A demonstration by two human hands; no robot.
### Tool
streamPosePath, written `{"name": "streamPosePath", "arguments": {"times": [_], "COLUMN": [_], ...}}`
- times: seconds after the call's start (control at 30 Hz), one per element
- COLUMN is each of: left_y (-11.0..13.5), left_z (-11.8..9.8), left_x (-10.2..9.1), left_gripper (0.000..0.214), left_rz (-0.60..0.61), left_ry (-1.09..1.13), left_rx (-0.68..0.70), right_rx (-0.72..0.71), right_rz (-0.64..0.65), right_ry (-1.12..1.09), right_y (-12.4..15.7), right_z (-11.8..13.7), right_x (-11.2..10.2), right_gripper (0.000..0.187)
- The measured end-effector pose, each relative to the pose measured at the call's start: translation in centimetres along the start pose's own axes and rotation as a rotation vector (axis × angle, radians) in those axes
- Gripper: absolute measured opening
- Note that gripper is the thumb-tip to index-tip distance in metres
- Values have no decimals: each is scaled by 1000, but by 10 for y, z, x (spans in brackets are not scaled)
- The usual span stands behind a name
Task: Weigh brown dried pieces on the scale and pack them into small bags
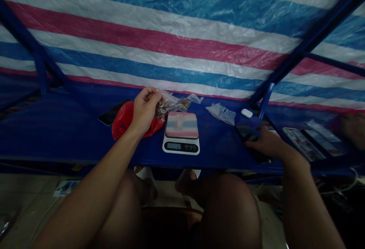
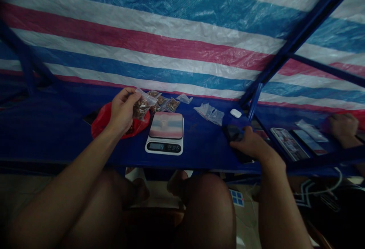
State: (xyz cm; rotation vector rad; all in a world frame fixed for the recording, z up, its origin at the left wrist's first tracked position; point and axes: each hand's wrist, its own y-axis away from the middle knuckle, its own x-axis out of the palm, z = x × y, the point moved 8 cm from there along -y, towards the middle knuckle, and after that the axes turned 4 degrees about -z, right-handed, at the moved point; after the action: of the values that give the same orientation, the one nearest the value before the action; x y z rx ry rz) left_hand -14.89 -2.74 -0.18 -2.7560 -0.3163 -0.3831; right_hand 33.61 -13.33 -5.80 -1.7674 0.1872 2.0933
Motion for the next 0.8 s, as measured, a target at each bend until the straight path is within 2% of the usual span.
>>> {"name": "streamPosePath", "arguments": {"times": [0.03,0.07,0.17,0.27,0.4,0.5,0.57,0.67,0.73,0.8], "left_y": [0,1,1,0,-1,0,1,3,6,10], "left_z": [0,-1,-2,0,0,0,0,-2,-5,-7], "left_x": [0,0,-4,-6,-6,-3,-1,3,9,15], "left_gripper": [15,15,14,13,15,17,20,26,31,36], "left_rz": [6,8,0,1,10,24,36,80,130,175], "left_ry": [-4,-11,-47,-77,-58,-60,-75,-65,-45,-29], "left_rx": [5,14,51,53,55,47,39,48,54,49], "right_rx": [-28,-64,-175,-255,-280,-285,-295,-344,-390,-437], "right_rz": [93,110,33,-4,-51,-76,-110,-192,-203,-141], "right_ry": [28,34,38,-6,-16,-37,-88,-235,-379,-593], "right_y": [7,15,37,54,67,69,65,53,43,34], "right_z": [13,28,74,113,138,140,138,143,160,188], "right_x": [8,11,9,9,10,9,1,-26,-47,-61], "right_gripper": [76,80,75,61,43,47,53,54,52,48]}}
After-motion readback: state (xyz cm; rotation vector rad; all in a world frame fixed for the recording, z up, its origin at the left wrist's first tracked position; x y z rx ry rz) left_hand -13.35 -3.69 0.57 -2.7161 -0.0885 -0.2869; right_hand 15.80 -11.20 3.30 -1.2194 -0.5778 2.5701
